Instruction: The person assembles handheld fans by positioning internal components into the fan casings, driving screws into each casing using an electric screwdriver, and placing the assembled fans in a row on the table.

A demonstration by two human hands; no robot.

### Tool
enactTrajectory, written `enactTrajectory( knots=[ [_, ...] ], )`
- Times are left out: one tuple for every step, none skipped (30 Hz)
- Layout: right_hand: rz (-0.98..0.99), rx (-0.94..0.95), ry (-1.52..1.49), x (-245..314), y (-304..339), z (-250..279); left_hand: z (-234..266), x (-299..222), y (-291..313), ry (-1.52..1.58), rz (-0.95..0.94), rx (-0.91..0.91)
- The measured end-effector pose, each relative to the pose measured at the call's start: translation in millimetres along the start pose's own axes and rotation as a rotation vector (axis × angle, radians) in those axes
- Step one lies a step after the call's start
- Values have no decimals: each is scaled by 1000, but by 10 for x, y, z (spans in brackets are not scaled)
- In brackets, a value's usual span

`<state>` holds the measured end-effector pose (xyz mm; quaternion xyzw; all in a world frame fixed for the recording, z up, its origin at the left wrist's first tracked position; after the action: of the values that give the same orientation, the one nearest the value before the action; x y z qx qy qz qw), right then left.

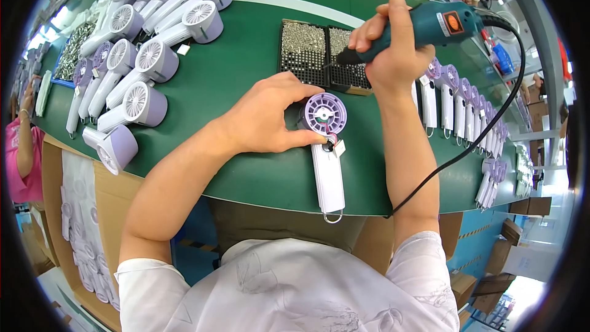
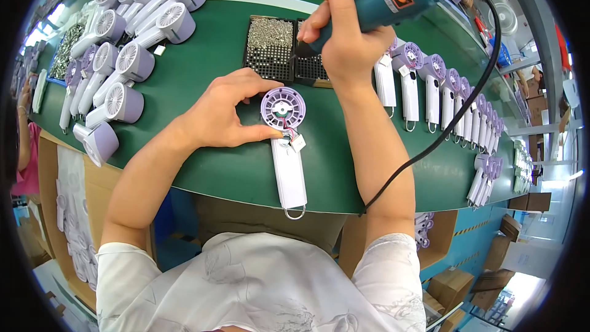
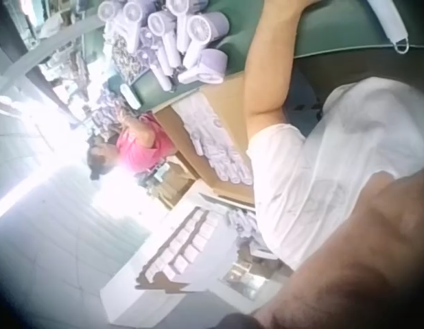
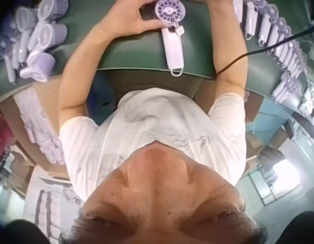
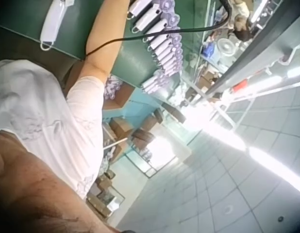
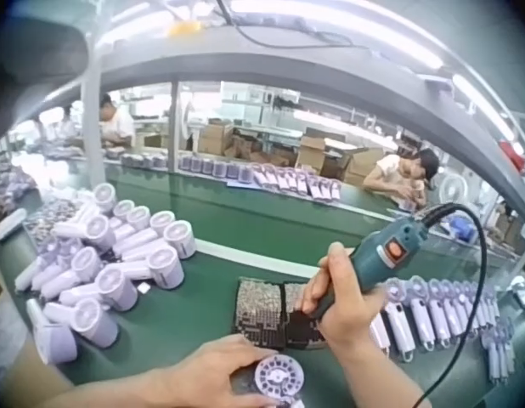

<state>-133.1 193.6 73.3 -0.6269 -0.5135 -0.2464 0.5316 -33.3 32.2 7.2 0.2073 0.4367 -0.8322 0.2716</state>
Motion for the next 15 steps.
enactTrajectory(
  knots=[
    [5, -7, 8, -40, -19, 1, 9, -3, -8, -3, 7, -7],
    [13, -10, 31, -51, -23, -7, 8, -10, -18, 4, 7, -8],
    [10, -12, 32, -64, -17, 0, -5, -6, -14, 7, 10, -7],
    [1, -13, 33, -81, -20, 3, -10, 3, -13, 10, 13, -2],
    [-9, -14, 34, -95, -22, 4, -15, 12, -12, 12, 16, 3],
    [-10, -15, 34, -105, -23, -1, -12, 14, -14, 13, 17, 4],
    [-20, -20, 29, -113, -18, -3, -10, 8, -15, 11, 22, 3],
    [-31, -25, 25, -120, -14, -3, -10, 5, -15, 10, 25, 2],
    [-33, -26, 26, -122, -15, -2, -15, 8, -15, 12, 27, 3],
    [-35, -28, 25, -127, -16, -5, -12, 8, -15, 12, 17, -8],
    [-38, -29, 24, -132, -15, -8, -8, 6, -13, 11, 7, -19],
    [-40, -29, 24, -135, -9, -11, -6, 6, -8, 12, 8, -19],
    [-44, -32, 27, -137, -7, -10, -7, 8, -7, 14, 12, -15],
    [-47, -36, 31, -140, -5, -8, -8, 8, -6, 15, 16, -10],
    [-48, -36, 32, -143, -2, -6, -4, 2, -7, 16, 17, -10]
  ],
)
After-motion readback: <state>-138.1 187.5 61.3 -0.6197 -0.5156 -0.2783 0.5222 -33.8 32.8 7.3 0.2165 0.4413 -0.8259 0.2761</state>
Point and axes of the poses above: each hand's wrist, its own y-axis away from the middle knuckle, its own z-axis out of the back of the hand, x = y × z, the point moved 4 cm from there along -y, towards the middle knuckle, and after that the axes turned 11 degrees about -z, right-handed, at the moved point
